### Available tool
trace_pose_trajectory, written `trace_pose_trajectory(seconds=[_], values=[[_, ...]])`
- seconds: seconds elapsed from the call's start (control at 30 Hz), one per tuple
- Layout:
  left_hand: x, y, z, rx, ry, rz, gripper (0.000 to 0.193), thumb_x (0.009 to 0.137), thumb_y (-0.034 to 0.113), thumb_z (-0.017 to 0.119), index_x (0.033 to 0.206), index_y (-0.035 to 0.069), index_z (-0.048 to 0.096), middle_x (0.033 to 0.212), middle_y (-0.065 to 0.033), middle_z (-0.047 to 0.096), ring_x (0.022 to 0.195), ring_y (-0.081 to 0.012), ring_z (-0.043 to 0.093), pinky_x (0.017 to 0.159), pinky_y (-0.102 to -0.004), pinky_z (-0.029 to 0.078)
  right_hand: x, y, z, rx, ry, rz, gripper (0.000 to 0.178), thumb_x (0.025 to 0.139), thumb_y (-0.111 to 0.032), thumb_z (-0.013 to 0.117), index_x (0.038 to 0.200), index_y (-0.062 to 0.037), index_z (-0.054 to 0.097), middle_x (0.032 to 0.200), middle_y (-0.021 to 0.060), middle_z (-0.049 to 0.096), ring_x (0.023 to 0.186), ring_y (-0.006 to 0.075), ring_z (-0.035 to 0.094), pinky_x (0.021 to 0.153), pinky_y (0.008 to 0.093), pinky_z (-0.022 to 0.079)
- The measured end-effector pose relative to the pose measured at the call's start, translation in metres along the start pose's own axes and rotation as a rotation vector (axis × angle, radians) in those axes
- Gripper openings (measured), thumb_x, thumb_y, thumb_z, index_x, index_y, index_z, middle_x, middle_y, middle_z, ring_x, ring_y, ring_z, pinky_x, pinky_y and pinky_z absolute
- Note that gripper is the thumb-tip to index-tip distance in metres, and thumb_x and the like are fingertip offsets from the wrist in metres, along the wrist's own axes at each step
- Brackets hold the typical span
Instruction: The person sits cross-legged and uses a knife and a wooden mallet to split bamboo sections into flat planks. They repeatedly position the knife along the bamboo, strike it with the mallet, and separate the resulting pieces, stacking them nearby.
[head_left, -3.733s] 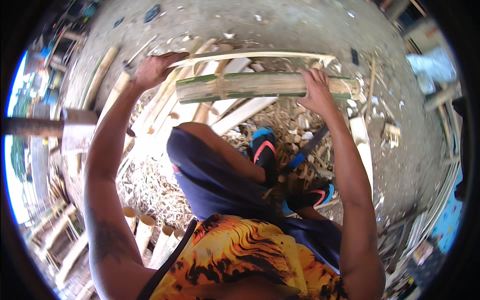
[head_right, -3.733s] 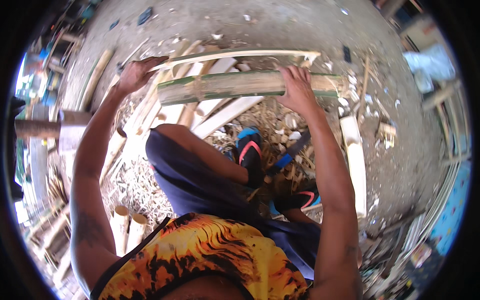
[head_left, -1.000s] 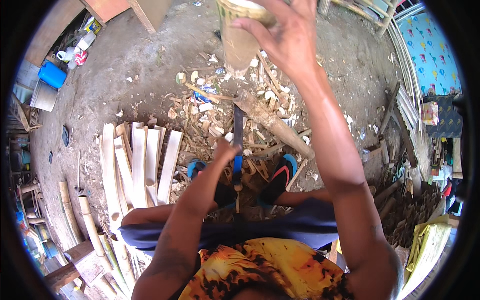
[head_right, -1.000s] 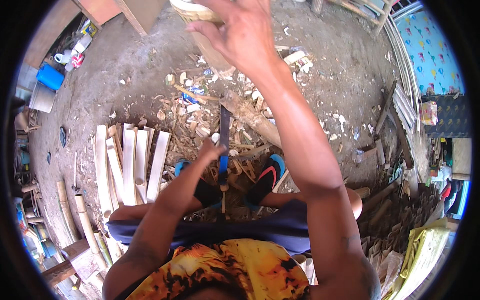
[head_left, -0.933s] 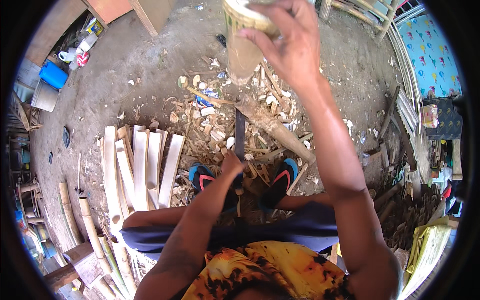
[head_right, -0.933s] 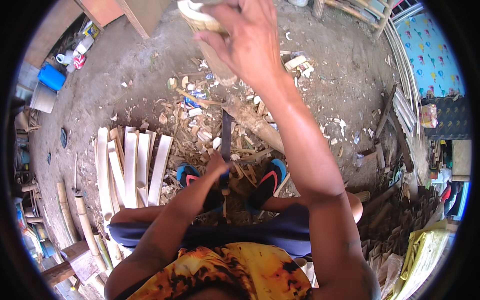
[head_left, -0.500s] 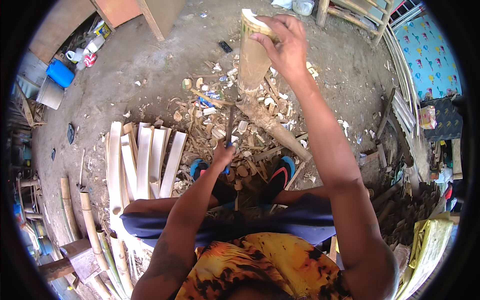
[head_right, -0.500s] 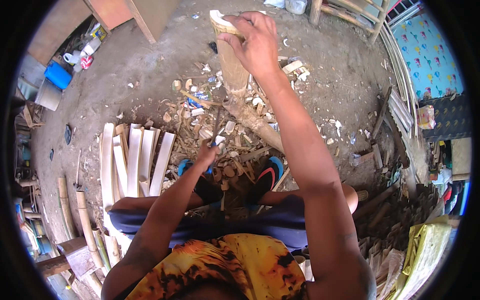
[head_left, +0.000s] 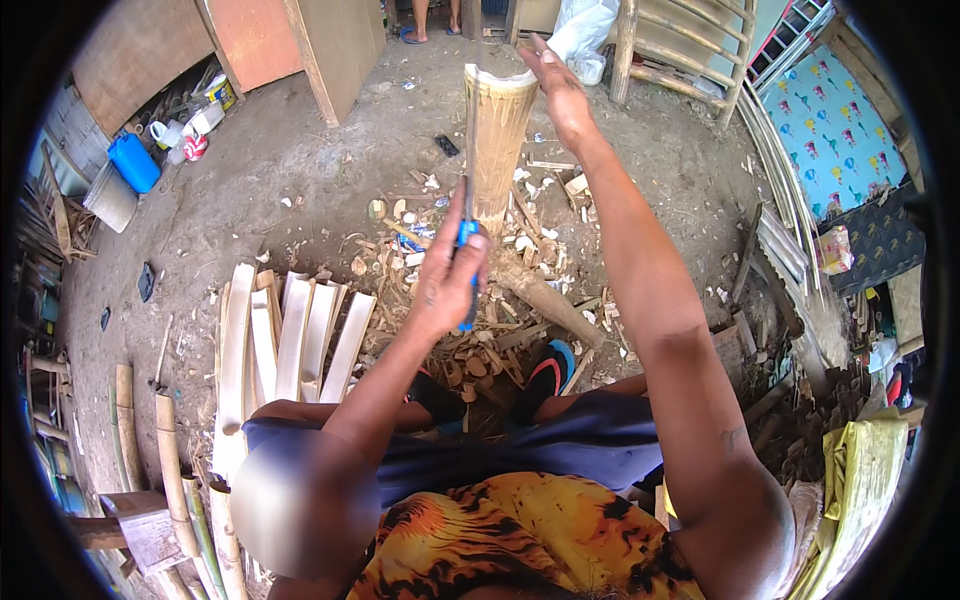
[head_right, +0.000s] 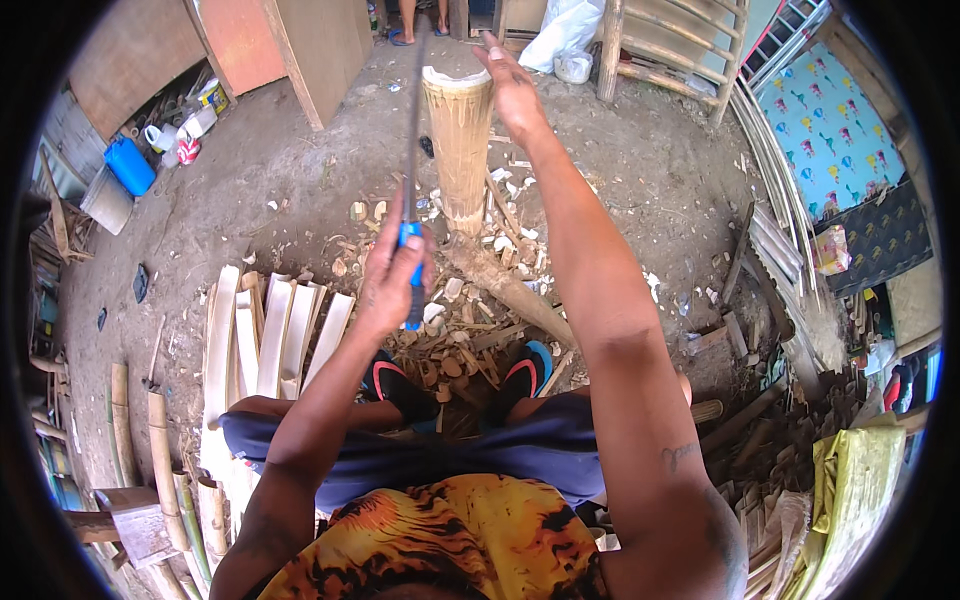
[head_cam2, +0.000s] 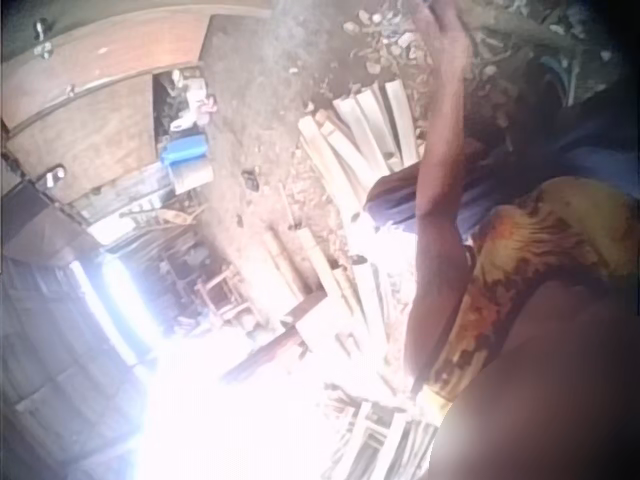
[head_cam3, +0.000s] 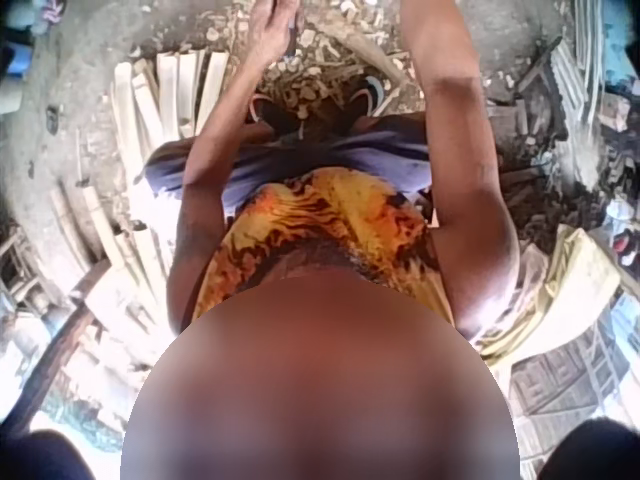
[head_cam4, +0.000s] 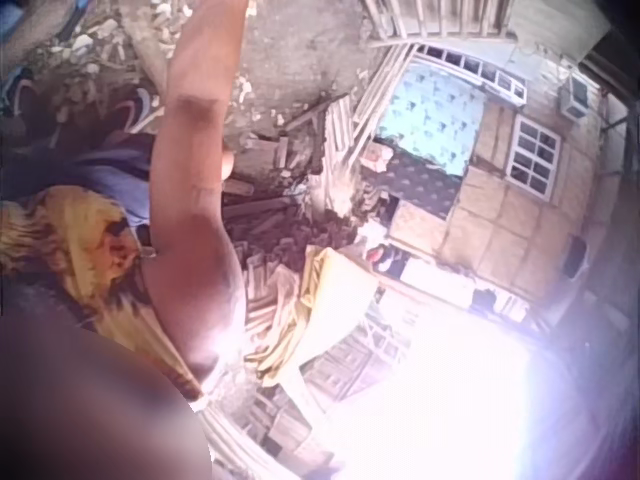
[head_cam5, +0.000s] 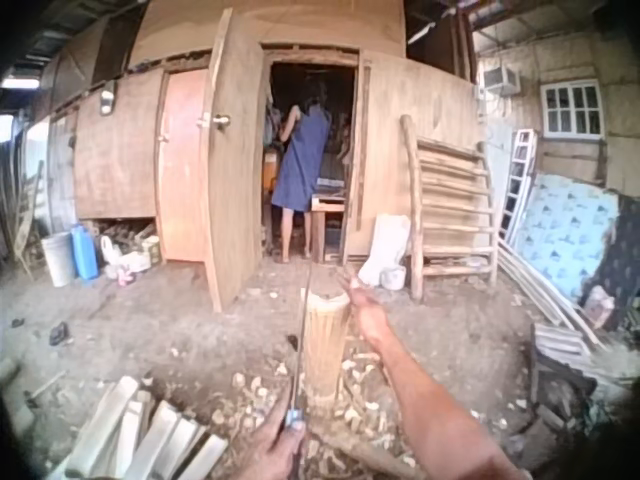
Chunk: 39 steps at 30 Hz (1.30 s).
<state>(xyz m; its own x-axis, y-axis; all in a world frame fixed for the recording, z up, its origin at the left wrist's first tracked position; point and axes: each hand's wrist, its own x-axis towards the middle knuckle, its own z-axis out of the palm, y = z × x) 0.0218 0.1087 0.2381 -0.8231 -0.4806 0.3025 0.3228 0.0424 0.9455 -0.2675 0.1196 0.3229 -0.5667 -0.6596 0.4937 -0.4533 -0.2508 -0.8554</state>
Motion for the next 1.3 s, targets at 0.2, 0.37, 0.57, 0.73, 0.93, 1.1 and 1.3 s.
trace_pose_trajectory(seconds=[0.2, 0.37, 0.57, 0.73, 0.93, 1.1, 1.3], values=[[0.000, -0.012, 0.024, -0.039, -0.051, -0.036, 0.067, 0.108, 0.019, 0.046, 0.166, 0.015, 0.013, 0.074, 0.0021, 0.049, 0.060, -0.0076, 0.046, 0.056, -0.0253, 0.044, 0.001, -0.004, 0.003, -0.254, -0.051, -0.038, 0.062, 0.109, -0.054, 0.035, 0.158, -0.0173, 0.040, 0.158, 0.0117, 0.046, 0.149, 0.0272, 0.037, 0.125, 0.0388, 0.023], [0.000, -0.023, 0.022, -0.002, -0.024, -0.053, 0.066, 0.108, 0.018, 0.046, 0.165, 0.013, 0.015, 0.073, 0.0020, 0.048, 0.060, -0.0074, 0.046, 0.057, -0.0257, 0.044, 0.004, 0.002, 0.002, -0.321, -0.068, -0.066, 0.059, 0.107, -0.057, 0.039, 0.152, -0.0202, 0.051, 0.154, 0.0125, 0.050, 0.145, 0.0269, 0.043, 0.122, 0.0363, 0.029], [0.002, -0.029, 0.019, -0.013, -0.032, -0.062, 0.066, 0.107, 0.021, 0.046, 0.165, 0.012, 0.016, 0.073, 0.0015, 0.048, 0.059, -0.0078, 0.047, 0.056, -0.0262, 0.044, 0.002, -0.003, 0.007, -0.290, -0.074, -0.045, 0.062, 0.107, -0.057, 0.039, 0.155, -0.0188, 0.045, 0.155, 0.0131, 0.050, 0.147, 0.0275, 0.040, 0.123, 0.0401, 0.026], [0.007, -0.030, 0.015, -0.019, -0.039, -0.054, 0.065, 0.107, 0.019, 0.046, 0.165, 0.012, 0.017, 0.075, 0.0018, 0.048, 0.059, -0.0079, 0.046, 0.056, -0.0262, 0.044, -0.006, 0.049, -0.014, 0.067, 0.232, 0.037, 0.081, 0.102, -0.064, 0.045, 0.160, -0.0096, 0.030, 0.160, 0.0157, 0.041, 0.150, 0.0324, 0.033, 0.123, 0.0538, 0.023], [0.008, -0.044, 0.005, -0.023, -0.058, -0.033, 0.064, 0.108, 0.019, 0.047, 0.165, 0.014, 0.018, 0.079, 0.0016, 0.047, 0.063, -0.0086, 0.044, 0.059, -0.0271, 0.043, -0.186, 0.254, -0.039, -0.803, -0.187, 0.755, 0.099, 0.086, -0.058, 0.072, 0.153, 0.0063, 0.035, 0.147, 0.0302, 0.051, 0.137, 0.0413, 0.051, 0.115, 0.0436, 0.040], [0.016, -0.055, 0.002, -0.007, -0.033, -0.037, 0.065, 0.107, 0.018, 0.047, 0.165, 0.012, 0.019, 0.081, 0.0014, 0.046, 0.065, -0.0084, 0.042, 0.060, -0.0266, 0.041, -0.374, 0.337, -0.045, -1.034, -0.384, 1.197, 0.103, 0.073, -0.039, 0.083, 0.157, -0.0102, 0.032, 0.141, 0.0296, 0.055, 0.128, 0.0512, 0.054, 0.109, 0.0550, 0.045], [0.024, -0.041, 0.003, -0.043, -0.046, -0.085, 0.065, 0.107, 0.018, 0.046, 0.165, 0.011, 0.018, 0.079, 0.0017, 0.045, 0.063, -0.0081, 0.043, 0.058, -0.0265, 0.042, -0.351, 0.271, -0.091, -1.013, -0.477, 0.967, 0.082, 0.064, -0.037, 0.085, 0.132, -0.0095, 0.050, 0.113, 0.0256, 0.071, 0.107, 0.0433, 0.068, 0.091, 0.0509, 0.055]])
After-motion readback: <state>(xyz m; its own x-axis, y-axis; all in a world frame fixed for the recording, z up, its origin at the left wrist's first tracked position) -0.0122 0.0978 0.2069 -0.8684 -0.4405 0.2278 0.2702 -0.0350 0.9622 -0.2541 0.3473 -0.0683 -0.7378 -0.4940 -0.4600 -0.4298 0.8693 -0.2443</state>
